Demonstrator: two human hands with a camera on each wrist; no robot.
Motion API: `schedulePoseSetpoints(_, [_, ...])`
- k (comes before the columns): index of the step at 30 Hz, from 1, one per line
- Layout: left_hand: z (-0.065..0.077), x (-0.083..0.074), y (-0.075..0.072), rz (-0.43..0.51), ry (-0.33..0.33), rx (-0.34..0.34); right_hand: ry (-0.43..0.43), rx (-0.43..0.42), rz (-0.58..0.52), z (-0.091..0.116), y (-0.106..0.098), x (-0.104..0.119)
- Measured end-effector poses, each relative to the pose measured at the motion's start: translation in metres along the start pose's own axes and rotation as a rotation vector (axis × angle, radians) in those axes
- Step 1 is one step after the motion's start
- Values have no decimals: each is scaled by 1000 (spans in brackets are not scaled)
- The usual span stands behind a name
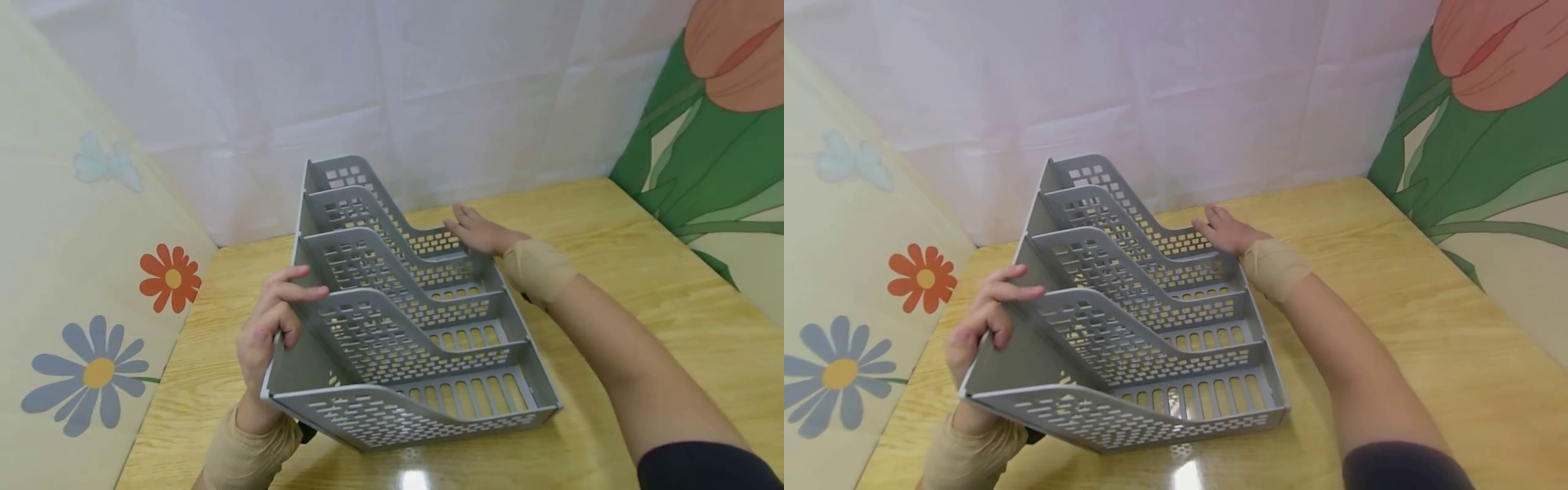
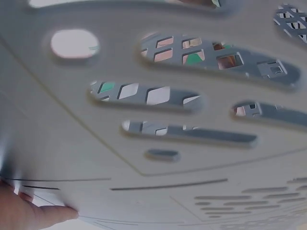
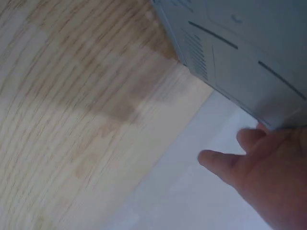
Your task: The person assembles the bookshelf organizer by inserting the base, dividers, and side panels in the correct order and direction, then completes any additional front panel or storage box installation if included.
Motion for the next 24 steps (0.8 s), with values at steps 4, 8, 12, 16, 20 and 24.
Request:
schedulePoseSetpoints(4, [-1,1,-1,7,9,-10,25,18,29,-5,-2,2])
schedulePoseSetpoints(8, [-2,0,-1,-15,3,-30,21,-12,106,-5,1,3])
schedulePoseSetpoints(12, [-4,-1,1,-41,-8,-38,25,-61,133,7,5,8])
schedulePoseSetpoints(16, [-5,-1,2,-44,-8,-36,21,-32,154,25,5,13])
schedulePoseSetpoints(20, [-5,-1,1,-33,0,-35,-13,-34,153,34,7,14])
schedulePoseSetpoints(24, [-4,-1,0,-19,9,-31,-37,-84,133,36,12,10])
Point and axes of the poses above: each hand's wrist, its own z-axis away from the middle knuckle, its own y-axis out of the palm, x = y × z, the point moved 1 cm from there along -z, towards the middle knuckle, and after that the axes turned 2 degrees about -x, right-handed, at the moved point
